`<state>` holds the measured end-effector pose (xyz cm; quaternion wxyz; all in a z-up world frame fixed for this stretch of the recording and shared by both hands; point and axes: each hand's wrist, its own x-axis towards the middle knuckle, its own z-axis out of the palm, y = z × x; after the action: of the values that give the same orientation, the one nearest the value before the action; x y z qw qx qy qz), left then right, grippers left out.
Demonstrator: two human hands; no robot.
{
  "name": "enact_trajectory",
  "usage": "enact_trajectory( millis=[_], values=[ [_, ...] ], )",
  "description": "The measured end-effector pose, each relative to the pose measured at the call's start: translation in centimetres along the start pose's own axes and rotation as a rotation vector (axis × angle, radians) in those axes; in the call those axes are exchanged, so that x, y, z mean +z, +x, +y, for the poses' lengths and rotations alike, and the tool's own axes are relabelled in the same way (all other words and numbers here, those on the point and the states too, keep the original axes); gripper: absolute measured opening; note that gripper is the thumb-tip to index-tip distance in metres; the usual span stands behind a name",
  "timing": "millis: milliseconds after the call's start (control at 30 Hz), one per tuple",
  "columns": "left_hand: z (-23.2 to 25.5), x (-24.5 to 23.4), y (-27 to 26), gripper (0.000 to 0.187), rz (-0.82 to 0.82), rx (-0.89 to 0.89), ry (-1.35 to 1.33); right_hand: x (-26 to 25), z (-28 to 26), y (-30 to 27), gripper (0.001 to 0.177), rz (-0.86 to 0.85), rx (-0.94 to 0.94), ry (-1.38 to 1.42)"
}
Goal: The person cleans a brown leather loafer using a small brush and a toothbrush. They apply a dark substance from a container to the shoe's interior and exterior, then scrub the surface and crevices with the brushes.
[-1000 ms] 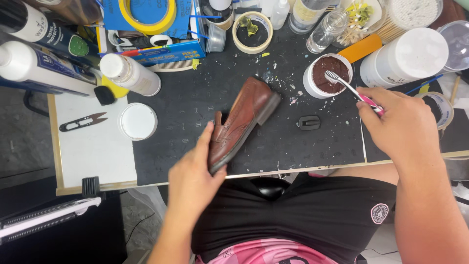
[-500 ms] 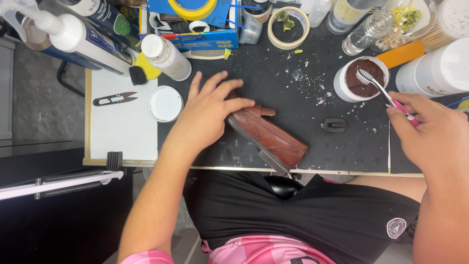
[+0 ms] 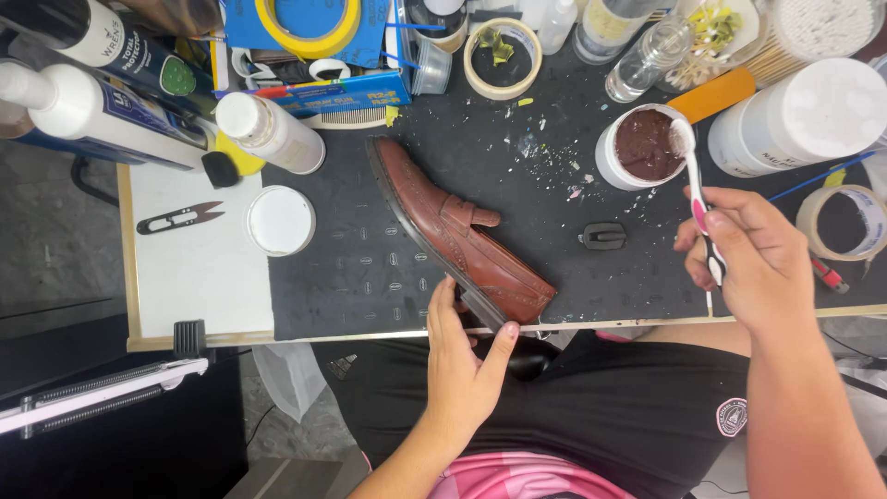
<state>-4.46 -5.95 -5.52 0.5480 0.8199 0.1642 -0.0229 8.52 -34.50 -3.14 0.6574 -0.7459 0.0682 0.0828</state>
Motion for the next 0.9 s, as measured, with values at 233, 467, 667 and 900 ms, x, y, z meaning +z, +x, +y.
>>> enact_trajectory(
  millis=[233, 467, 667, 900],
  values=[
    [-1.4, -0.7, 1.3, 0.085, 0.053, 0.102, -0.146, -0.1, -0.4, 0.4, 0.027, 0.022, -0.024, -0.155],
    [-1.4, -10.8, 5.5, 0.07, -0.181, 0.267, -0.2, 1.5, -1.2, -1.0, 0.029, 0.047, -0.33, -0.578],
    [1.2, -12.1, 6.9, 0.065, -0.211, 0.338, 0.099, 7.3, -3.1, -4.5, 0.033, -0.136, -0.518, -0.698],
    [2.6, -9.2, 5.5, 0.071, -0.058, 0.328, 0.26, 9.8, -2.7, -6.3, 0.034, -0.13, -0.518, -0.687]
  ],
)
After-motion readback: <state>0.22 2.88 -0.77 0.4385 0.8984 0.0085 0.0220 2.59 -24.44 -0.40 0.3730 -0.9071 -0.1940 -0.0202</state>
